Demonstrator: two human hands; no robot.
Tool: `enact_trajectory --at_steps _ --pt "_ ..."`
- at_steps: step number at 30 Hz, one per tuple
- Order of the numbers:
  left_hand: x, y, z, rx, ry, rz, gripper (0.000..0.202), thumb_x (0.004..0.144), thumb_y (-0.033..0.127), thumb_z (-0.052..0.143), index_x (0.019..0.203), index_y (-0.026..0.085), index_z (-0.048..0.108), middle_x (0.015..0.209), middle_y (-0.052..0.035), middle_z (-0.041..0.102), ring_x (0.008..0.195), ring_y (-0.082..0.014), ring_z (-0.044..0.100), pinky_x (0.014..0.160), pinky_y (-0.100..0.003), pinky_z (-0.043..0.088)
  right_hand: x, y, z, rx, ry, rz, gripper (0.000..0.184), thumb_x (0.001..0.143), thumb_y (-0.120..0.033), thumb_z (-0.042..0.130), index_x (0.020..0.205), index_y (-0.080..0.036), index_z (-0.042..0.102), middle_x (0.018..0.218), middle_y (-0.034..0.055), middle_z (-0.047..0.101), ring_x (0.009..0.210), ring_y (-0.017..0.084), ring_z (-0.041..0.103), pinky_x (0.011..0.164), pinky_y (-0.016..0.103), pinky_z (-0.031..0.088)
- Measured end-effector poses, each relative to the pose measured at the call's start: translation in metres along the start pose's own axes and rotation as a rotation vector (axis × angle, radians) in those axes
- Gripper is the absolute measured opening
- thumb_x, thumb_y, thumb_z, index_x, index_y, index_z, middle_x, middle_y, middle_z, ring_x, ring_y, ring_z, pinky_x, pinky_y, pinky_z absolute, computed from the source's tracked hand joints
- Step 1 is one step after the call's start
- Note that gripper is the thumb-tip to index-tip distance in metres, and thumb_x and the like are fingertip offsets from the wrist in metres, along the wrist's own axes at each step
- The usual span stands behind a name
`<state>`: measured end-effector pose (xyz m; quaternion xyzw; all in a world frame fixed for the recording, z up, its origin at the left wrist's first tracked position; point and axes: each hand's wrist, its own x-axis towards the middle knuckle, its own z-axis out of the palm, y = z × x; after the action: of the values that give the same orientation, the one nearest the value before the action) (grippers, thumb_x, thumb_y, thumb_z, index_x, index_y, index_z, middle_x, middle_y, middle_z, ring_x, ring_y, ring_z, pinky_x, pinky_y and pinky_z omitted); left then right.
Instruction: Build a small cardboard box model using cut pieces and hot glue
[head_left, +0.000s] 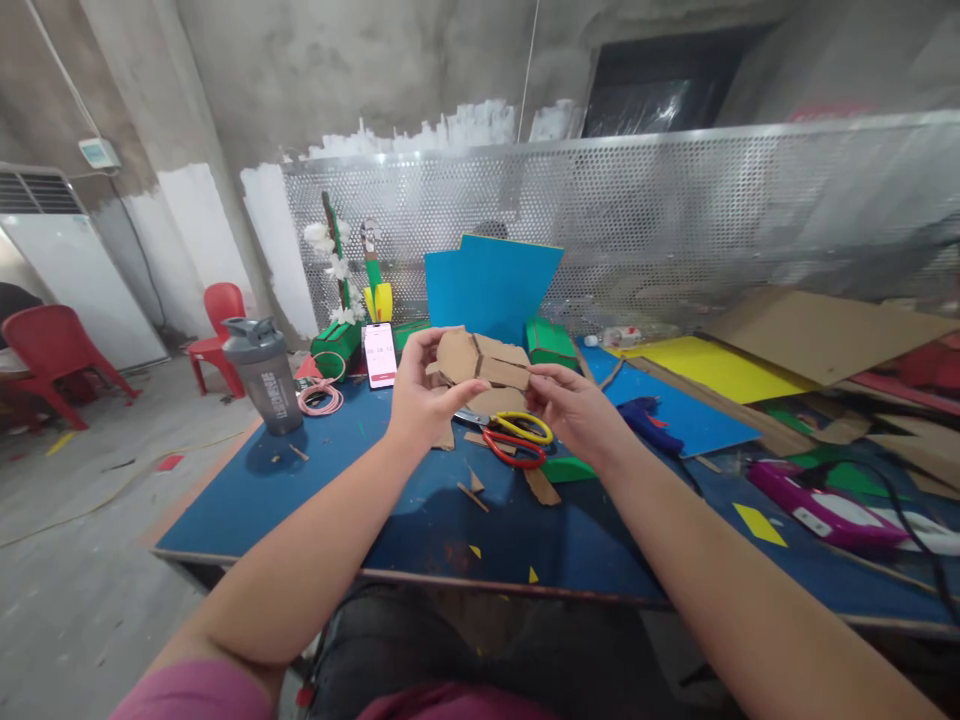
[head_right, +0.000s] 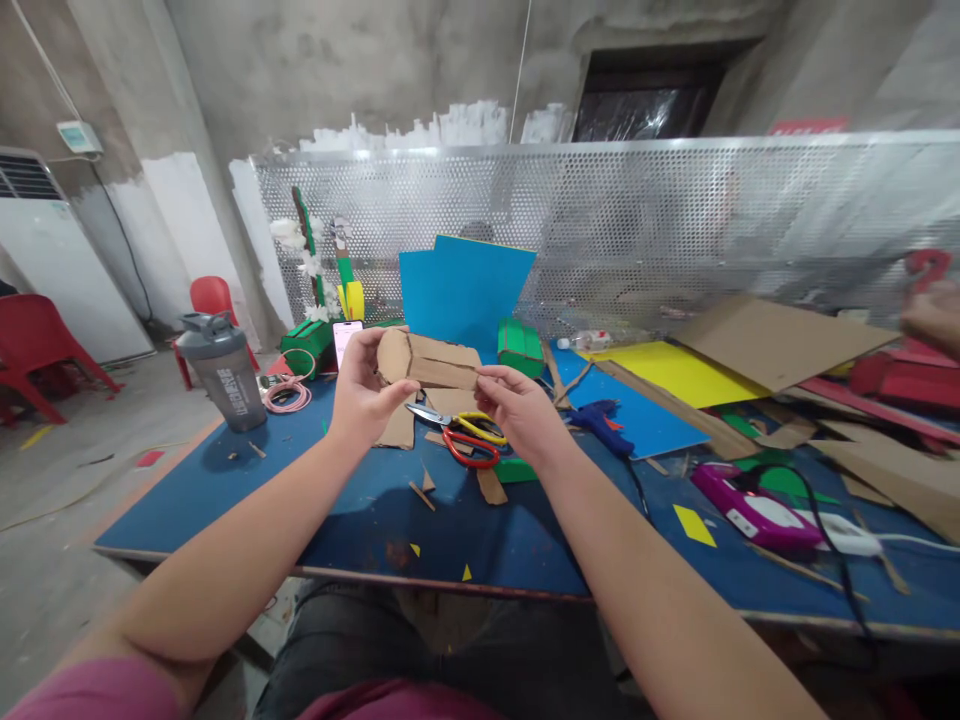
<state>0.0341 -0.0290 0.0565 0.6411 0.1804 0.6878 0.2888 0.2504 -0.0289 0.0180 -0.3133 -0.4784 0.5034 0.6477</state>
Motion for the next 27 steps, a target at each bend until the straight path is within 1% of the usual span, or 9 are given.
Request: enact_trajectory --at_steps 6,9,12,15,17,20,22,24,27 --pt "-0.001 0.002 -0.002 0.128 -0.001 0.114 0.083 0.058 0.077 0.095 0.115 0.026 0.061 0.114 -0.0081 0.071 0.100 -0.0245 0.070 0.074 -0.033 0.058 0.001 0.000 0.001 -0.004 0.007 0.012 0.046 0.057 -0.052 0.104 0.088 -0.028 0.079 0.077 -0.0017 0.075 0.069 0.015 0.066 0.072 0.033 0.056" --pt "-0.002 0.004 -0.003 0.193 -0.027 0.145 0.082 0.061 0.078 0.092 0.116 0.025 0.061 0.113 -0.0081 0.071 0.098 -0.0239 0.070 0.073 -0.033 0.057 0.001 -0.001 0.000 -0.003 0.006 0.023 0.048 0.057 -0.053 0.105 0.088 -0.027 0.080 0.078 -0.0010 0.075 0.070 0.015 0.066 0.074 0.033 0.056" --pt "-0.003 0.006 -0.003 0.223 -0.049 0.175 0.079 0.065 0.076 0.092 0.117 0.025 0.061 0.115 -0.0083 0.070 0.101 -0.0240 0.070 0.075 -0.033 0.057 0.001 -0.002 0.000 0.000 0.015 0.033 0.051 0.054 -0.054 0.106 0.087 -0.026 0.079 0.079 -0.0003 0.076 0.071 0.015 0.067 0.074 0.032 0.056" --pt "-0.004 0.009 -0.003 0.233 -0.039 0.163 0.077 0.067 0.073 0.093 0.118 0.025 0.060 0.117 -0.0086 0.069 0.103 -0.0242 0.069 0.076 -0.032 0.057 0.001 -0.002 0.002 -0.002 0.021 0.033 0.052 0.053 -0.056 0.106 0.087 -0.026 0.079 0.079 -0.0003 0.077 0.070 0.015 0.067 0.074 0.033 0.057" --pt "-0.005 0.015 -0.003 0.230 -0.037 0.124 0.074 0.069 0.070 0.092 0.118 0.025 0.060 0.119 -0.0095 0.069 0.105 -0.0247 0.069 0.077 -0.032 0.057 0.000 -0.002 0.004 -0.002 0.021 0.028 0.053 0.053 -0.057 0.105 0.086 -0.026 0.078 0.078 -0.0009 0.077 0.068 0.015 0.067 0.073 0.033 0.058" --pt "-0.007 0.025 -0.002 0.208 -0.045 0.059 0.067 0.071 0.059 0.095 0.119 0.026 0.062 0.124 -0.0112 0.069 0.111 -0.0269 0.068 0.080 -0.032 0.057 -0.001 -0.002 0.006 -0.004 0.020 0.017 0.055 0.052 -0.057 0.106 0.087 -0.027 0.076 0.076 -0.0019 0.076 0.068 0.014 0.067 0.072 0.032 0.058" --pt "-0.009 0.030 -0.002 0.190 -0.034 0.025 0.068 0.068 0.050 0.099 0.122 0.027 0.065 0.127 -0.0116 0.069 0.117 -0.0293 0.067 0.081 -0.031 0.056 -0.001 -0.004 0.007 -0.009 0.018 0.008 0.057 0.051 -0.057 0.106 0.086 -0.027 0.074 0.075 -0.0025 0.075 0.067 0.014 0.067 0.070 0.032 0.058" --pt "-0.009 0.033 -0.002 0.180 -0.024 0.019 0.071 0.065 0.047 0.100 0.125 0.027 0.068 0.128 -0.0116 0.068 0.121 -0.0316 0.065 0.083 -0.032 0.057 -0.001 -0.005 0.007 -0.017 0.016 0.001 0.059 0.050 -0.059 0.106 0.087 -0.026 0.072 0.071 -0.0035 0.073 0.063 0.015 0.066 0.067 0.031 0.057" --pt "-0.007 0.032 -0.004 0.223 -0.056 0.076 0.061 0.073 0.048 0.095 0.126 0.028 0.072 0.127 -0.0116 0.068 0.124 -0.0333 0.064 0.090 -0.037 0.058 -0.001 -0.006 0.005 -0.097 0.028 -0.048 0.062 0.051 -0.059 0.105 0.089 -0.025 0.069 0.066 -0.0050 0.070 0.060 0.014 0.064 0.064 0.031 0.056"
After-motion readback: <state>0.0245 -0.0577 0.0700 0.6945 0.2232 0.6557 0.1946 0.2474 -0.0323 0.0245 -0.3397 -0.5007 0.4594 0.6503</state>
